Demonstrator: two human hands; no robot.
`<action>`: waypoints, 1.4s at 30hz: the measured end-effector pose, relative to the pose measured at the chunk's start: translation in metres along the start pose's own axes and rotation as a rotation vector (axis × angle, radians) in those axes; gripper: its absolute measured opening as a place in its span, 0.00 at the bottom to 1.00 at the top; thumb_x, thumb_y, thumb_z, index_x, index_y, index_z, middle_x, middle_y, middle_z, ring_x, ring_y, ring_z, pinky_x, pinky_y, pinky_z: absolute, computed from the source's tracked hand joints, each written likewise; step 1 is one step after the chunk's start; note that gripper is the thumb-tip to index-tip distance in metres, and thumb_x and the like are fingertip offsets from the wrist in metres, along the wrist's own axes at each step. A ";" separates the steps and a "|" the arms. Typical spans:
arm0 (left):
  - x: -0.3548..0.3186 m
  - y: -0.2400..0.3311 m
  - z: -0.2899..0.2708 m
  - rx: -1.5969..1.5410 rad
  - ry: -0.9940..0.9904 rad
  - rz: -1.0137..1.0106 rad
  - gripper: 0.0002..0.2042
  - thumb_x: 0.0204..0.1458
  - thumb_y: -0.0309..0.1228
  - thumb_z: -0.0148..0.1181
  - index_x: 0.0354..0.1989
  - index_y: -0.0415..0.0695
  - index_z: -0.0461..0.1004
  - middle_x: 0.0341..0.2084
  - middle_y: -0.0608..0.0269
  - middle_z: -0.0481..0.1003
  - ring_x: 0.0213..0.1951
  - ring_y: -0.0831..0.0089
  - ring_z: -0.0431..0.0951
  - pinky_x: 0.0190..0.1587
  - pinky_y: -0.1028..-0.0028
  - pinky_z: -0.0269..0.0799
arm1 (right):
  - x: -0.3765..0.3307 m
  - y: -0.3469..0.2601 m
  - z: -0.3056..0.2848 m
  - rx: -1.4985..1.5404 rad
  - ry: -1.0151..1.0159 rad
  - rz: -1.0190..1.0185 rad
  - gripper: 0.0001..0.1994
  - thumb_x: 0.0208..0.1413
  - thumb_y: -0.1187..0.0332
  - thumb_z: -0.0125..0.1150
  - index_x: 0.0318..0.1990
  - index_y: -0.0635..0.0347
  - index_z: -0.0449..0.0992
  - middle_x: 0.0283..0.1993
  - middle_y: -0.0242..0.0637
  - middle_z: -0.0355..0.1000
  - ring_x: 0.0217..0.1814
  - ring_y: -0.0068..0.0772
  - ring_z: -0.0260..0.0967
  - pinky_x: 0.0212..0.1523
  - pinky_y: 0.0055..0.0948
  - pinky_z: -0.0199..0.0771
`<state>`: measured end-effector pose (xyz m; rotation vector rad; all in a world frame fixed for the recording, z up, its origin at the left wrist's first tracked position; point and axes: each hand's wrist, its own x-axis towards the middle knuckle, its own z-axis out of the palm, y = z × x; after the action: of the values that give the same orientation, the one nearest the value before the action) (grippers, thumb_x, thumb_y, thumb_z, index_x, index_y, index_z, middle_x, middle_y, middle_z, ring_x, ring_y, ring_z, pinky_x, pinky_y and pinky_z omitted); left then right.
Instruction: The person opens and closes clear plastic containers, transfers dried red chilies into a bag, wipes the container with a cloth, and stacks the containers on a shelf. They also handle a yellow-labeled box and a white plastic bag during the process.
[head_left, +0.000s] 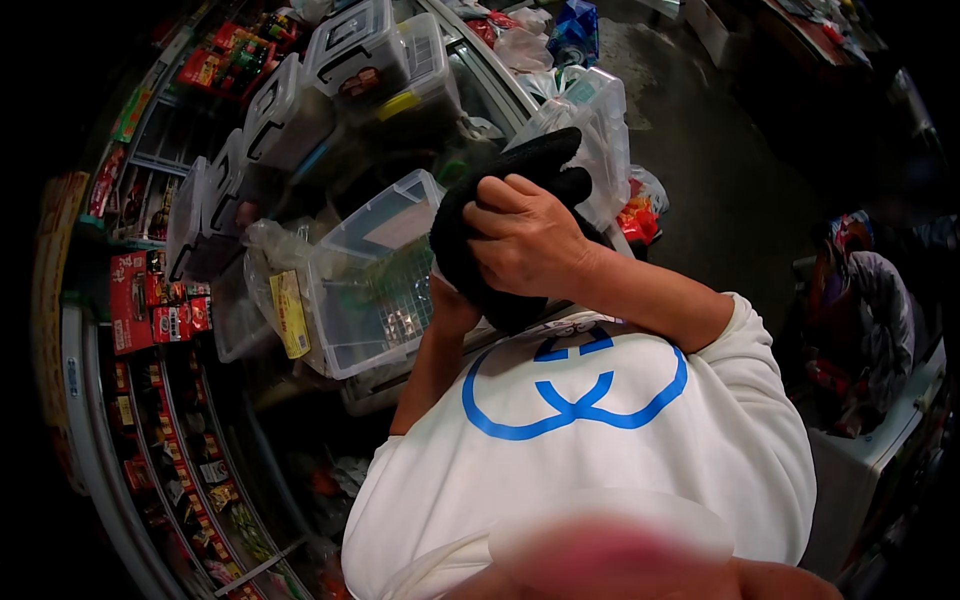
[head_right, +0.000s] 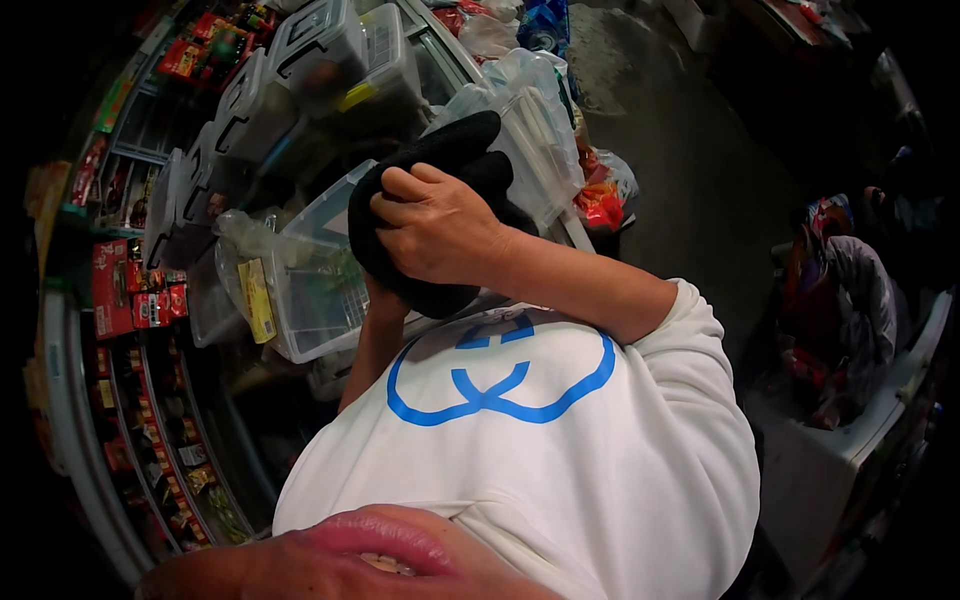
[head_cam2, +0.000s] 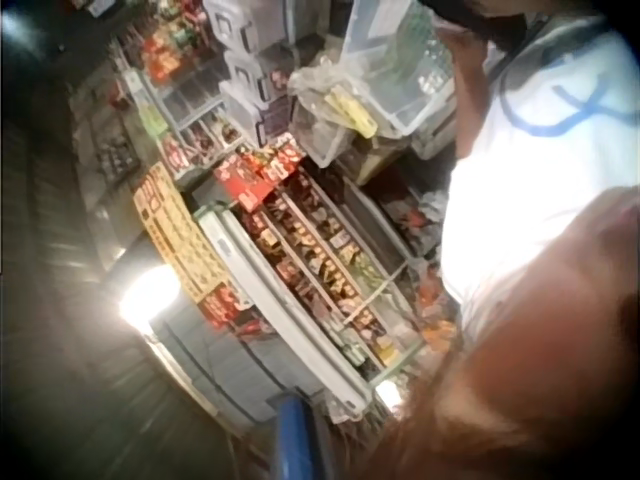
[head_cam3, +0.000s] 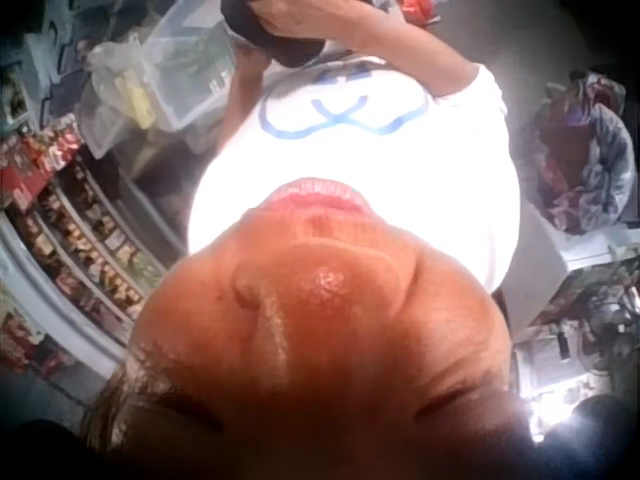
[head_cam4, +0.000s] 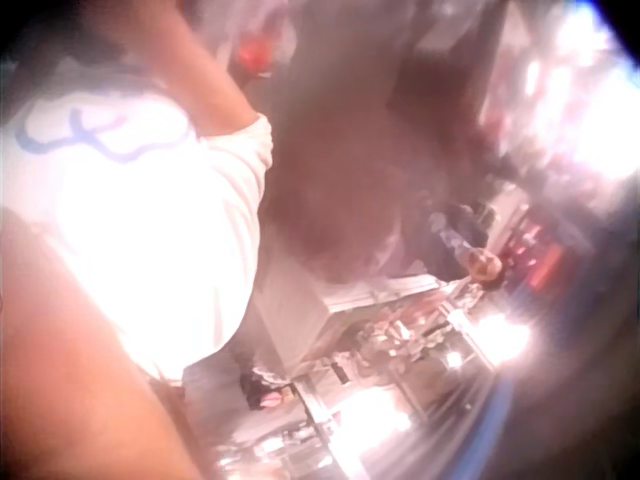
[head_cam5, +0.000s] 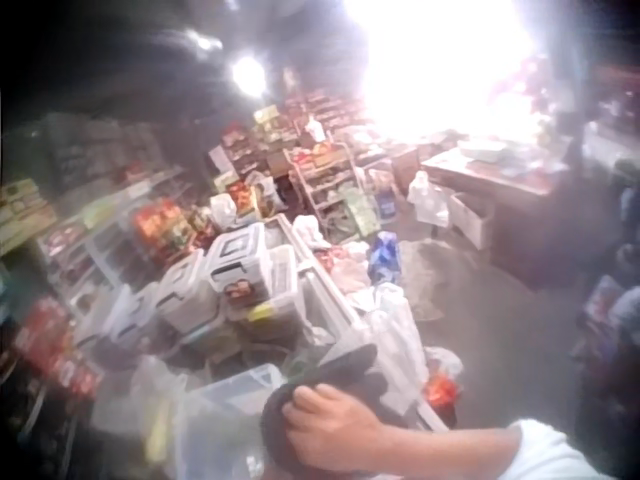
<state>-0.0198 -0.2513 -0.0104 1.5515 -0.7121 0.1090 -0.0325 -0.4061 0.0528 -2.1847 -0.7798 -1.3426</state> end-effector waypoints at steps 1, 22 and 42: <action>-0.002 -0.002 -0.001 -0.064 0.004 -0.035 0.23 0.45 0.30 0.62 0.50 0.39 0.65 0.42 0.62 0.72 0.43 0.73 0.72 0.46 0.73 0.68 | 0.001 0.002 -0.005 -0.003 -0.039 0.013 0.05 0.24 0.68 0.59 0.15 0.52 0.70 0.29 0.28 0.66 0.36 0.28 0.60 0.33 0.25 0.62; 0.005 -0.035 -0.015 -0.350 -0.160 0.018 0.27 0.48 0.17 0.53 0.59 0.46 0.58 0.54 0.47 0.64 0.54 0.46 0.66 0.51 0.56 0.69 | -0.153 0.167 -0.049 1.275 0.598 1.143 0.09 0.54 0.68 0.54 0.38 0.64 0.75 0.33 0.36 0.74 0.34 0.30 0.73 0.34 0.31 0.76; -0.003 -0.020 -0.019 -0.367 -0.327 -0.054 0.35 0.43 0.25 0.59 0.62 0.44 0.51 0.60 0.49 0.55 0.60 0.46 0.57 0.60 0.49 0.53 | -0.049 0.118 -0.116 0.862 0.164 0.743 0.08 0.54 0.70 0.54 0.29 0.67 0.71 0.26 0.27 0.67 0.30 0.15 0.61 0.30 0.22 0.67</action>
<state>-0.0054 -0.2335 -0.0265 1.2445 -0.8898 -0.3080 -0.0453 -0.5781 0.0466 -1.4088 -0.3111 -0.6107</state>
